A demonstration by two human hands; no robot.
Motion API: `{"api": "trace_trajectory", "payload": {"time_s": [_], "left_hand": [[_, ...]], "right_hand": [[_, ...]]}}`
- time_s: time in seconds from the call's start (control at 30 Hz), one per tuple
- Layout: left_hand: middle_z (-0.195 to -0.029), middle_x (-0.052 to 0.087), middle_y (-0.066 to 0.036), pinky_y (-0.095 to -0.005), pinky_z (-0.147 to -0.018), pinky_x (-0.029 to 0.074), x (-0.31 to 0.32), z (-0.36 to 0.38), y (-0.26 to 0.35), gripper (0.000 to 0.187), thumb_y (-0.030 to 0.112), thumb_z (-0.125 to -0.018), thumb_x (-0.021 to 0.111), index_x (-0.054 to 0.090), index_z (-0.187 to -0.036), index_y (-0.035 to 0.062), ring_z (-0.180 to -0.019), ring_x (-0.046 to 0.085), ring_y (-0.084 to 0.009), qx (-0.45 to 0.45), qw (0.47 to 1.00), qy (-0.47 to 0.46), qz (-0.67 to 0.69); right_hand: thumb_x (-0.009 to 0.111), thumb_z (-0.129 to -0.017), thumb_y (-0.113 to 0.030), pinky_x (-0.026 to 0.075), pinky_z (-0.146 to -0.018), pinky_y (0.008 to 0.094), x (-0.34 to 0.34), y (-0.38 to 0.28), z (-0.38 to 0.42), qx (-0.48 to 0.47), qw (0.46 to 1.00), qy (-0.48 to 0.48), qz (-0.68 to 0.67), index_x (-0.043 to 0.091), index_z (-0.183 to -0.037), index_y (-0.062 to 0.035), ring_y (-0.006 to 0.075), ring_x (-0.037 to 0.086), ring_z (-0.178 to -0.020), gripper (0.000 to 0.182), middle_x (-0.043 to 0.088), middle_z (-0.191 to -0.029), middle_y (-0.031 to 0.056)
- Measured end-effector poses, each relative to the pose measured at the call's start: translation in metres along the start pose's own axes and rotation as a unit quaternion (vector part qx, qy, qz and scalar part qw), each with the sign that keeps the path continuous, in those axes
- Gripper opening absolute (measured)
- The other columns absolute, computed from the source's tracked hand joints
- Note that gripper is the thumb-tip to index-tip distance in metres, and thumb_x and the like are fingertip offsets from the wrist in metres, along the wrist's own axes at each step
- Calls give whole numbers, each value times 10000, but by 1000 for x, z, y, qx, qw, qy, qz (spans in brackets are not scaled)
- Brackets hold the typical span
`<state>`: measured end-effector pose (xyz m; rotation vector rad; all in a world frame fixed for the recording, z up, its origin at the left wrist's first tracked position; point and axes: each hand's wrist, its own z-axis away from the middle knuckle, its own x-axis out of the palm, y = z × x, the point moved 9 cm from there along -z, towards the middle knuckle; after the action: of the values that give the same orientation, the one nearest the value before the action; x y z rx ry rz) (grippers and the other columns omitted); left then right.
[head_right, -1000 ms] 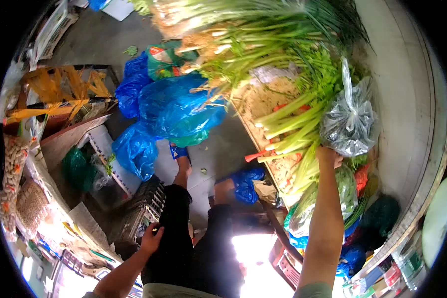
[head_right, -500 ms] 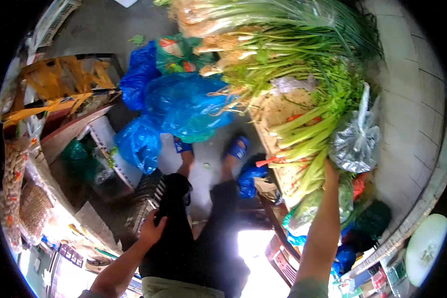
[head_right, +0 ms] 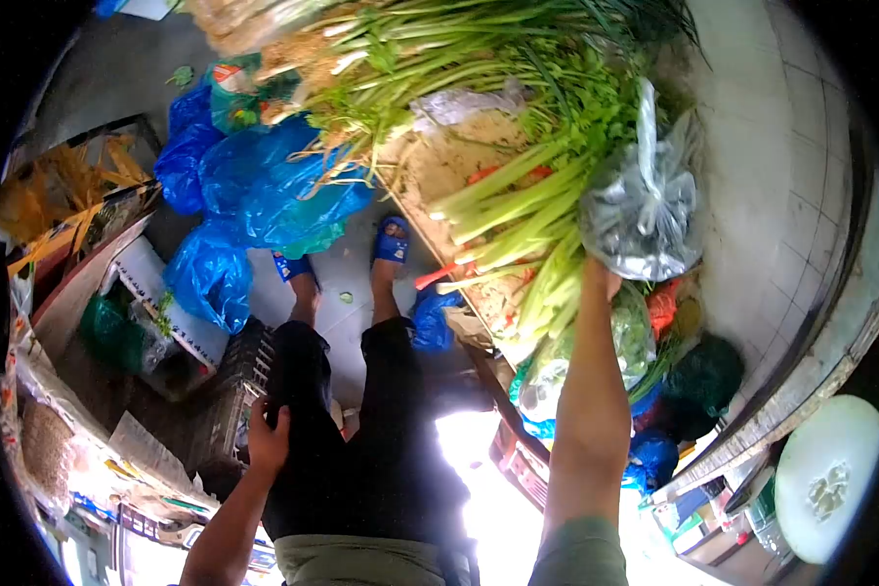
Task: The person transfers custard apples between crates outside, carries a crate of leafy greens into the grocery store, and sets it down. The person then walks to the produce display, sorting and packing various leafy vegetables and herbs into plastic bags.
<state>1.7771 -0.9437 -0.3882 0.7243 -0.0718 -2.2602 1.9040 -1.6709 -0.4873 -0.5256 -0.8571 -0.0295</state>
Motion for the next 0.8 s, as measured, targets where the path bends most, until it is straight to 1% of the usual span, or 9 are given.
{"api": "trace_trajectory", "payload": {"time_s": [0.13,0.23,0.27,0.3,0.37,0.47,0.6,0.7,0.8], "left_hand": [[-1214,598,-239,-438,-985,442,7,0,-4,461,305,-918,649,535,-1252,8,-1148,570,-402,-16,1000,-3,1],[-1230,588,-242,-429,-1004,429,5,-3,-3,477,323,-917,654,537,-1249,0,-1177,552,-395,-19,1000,-4,-5],[-1228,589,-241,-430,-1002,431,4,-1,-2,485,328,-917,655,534,-1252,-2,-1171,554,-397,-17,1000,-11,-15],[-1227,589,-240,-431,-999,433,5,0,-1,493,333,-917,656,531,-1254,-4,-1165,557,-399,-14,999,-17,-25],[-1226,590,-241,-432,-994,436,3,2,6,492,336,-917,655,531,-1253,-2,-1163,559,-400,-12,999,-19,-37],[-1217,594,-243,-436,-983,441,2,5,9,488,340,-917,655,534,-1249,4,-1154,564,-402,-10,999,-20,-45],[-1190,607,-238,-438,-963,449,3,4,13,481,348,-910,662,541,-1236,15,-1128,575,-400,9,997,-11,-80],[-1183,610,-230,-438,-966,451,5,2,6,503,360,-899,674,548,-1242,14,-1117,583,-395,23,998,4,-58],[-1194,610,-232,-438,-972,456,10,2,2,520,367,-892,680,557,-1249,9,-1126,586,-387,36,996,-5,-76]], "right_hand": [[462,-1019,-272,228,-1173,557,45,21,5,-176,970,118,121,347,-1501,-75,334,243,-1456,533,286,-1599,96],[592,-959,-261,314,-1144,488,73,53,-6,-186,898,172,361,323,-1493,-14,333,371,-1377,646,355,-1557,127],[652,-927,-268,356,-1128,454,81,63,-12,-182,860,185,439,313,-1488,17,332,434,-1338,714,388,-1538,141],[699,-896,-292,373,-1126,417,135,89,10,-165,766,229,577,276,-1493,41,340,465,-1320,804,402,-1521,176],[701,-894,-256,508,-1010,426,143,100,0,-196,629,278,699,322,-1461,43,331,614,-1134,745,497,-1413,218],[699,-870,-366,464,-1057,424,180,140,5,-97,607,283,736,157,-1506,82,407,480,-1309,948,384,-1473,313],[644,-897,-406,469,-1043,488,194,167,-12,-102,611,212,756,109,-1521,89,428,404,-1362,960,337,-1496,327],[611,-924,-376,492,-998,472,185,164,-8,-121,563,243,780,286,-1487,37,392,481,-1250,771,501,-1374,273],[627,-876,-574,338,-1142,533,195,156,30,-139,574,182,786,151,-1524,54,438,325,-1405,1020,283,-1526,313]]}}
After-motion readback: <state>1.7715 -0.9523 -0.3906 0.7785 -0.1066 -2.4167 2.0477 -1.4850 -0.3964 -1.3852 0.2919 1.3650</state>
